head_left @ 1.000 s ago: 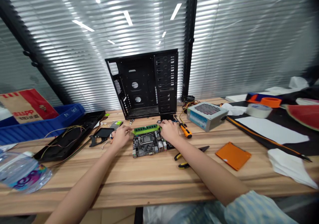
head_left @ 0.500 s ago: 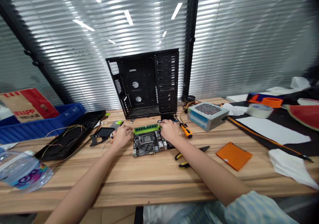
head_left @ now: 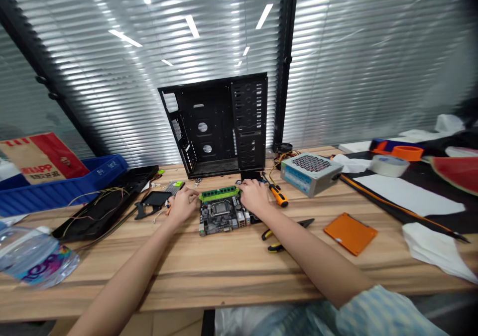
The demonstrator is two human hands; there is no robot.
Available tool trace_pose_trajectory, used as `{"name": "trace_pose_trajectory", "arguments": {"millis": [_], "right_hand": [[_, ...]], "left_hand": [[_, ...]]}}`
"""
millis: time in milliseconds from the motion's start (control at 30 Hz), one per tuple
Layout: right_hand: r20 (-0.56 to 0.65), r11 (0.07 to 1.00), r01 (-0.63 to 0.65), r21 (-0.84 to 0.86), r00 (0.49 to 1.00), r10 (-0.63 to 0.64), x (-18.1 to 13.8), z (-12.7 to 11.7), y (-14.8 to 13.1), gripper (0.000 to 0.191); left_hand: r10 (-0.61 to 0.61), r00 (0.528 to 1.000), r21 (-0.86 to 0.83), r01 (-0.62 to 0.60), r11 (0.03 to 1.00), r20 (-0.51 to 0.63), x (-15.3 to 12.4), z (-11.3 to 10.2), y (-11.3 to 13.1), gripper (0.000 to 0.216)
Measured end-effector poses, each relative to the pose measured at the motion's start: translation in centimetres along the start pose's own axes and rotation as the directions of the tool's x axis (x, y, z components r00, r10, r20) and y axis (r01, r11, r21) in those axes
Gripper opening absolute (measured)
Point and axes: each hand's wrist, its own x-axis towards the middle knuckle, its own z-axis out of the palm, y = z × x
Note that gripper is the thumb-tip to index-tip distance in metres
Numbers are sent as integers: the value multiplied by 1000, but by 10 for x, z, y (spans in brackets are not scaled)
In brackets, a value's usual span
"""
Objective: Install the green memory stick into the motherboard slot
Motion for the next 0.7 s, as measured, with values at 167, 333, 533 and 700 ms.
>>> {"name": "trace_pose_trajectory", "arguments": {"millis": [167,333,533,700], "right_hand": [[31,1000,2,2,1000,-2,0,-2,0,45],[42,1000,1,22,999,-2,0,-5,0,46],[43,1000,-5,11,999,4,-1,-7,-2,45],[44,999,-53,7,998,53,0,-7,-1,43]], "left_hand": [[-7,1000,-3,7,1000,-7,0,0,0,30],[18,999,-11,-18,1000,-26,0,1,-1,30],[8,1000,-40,-9,999,-16,-1,-2,3,33],[19,999,-37,-20,999,-36,0,-1,2,33]]}}
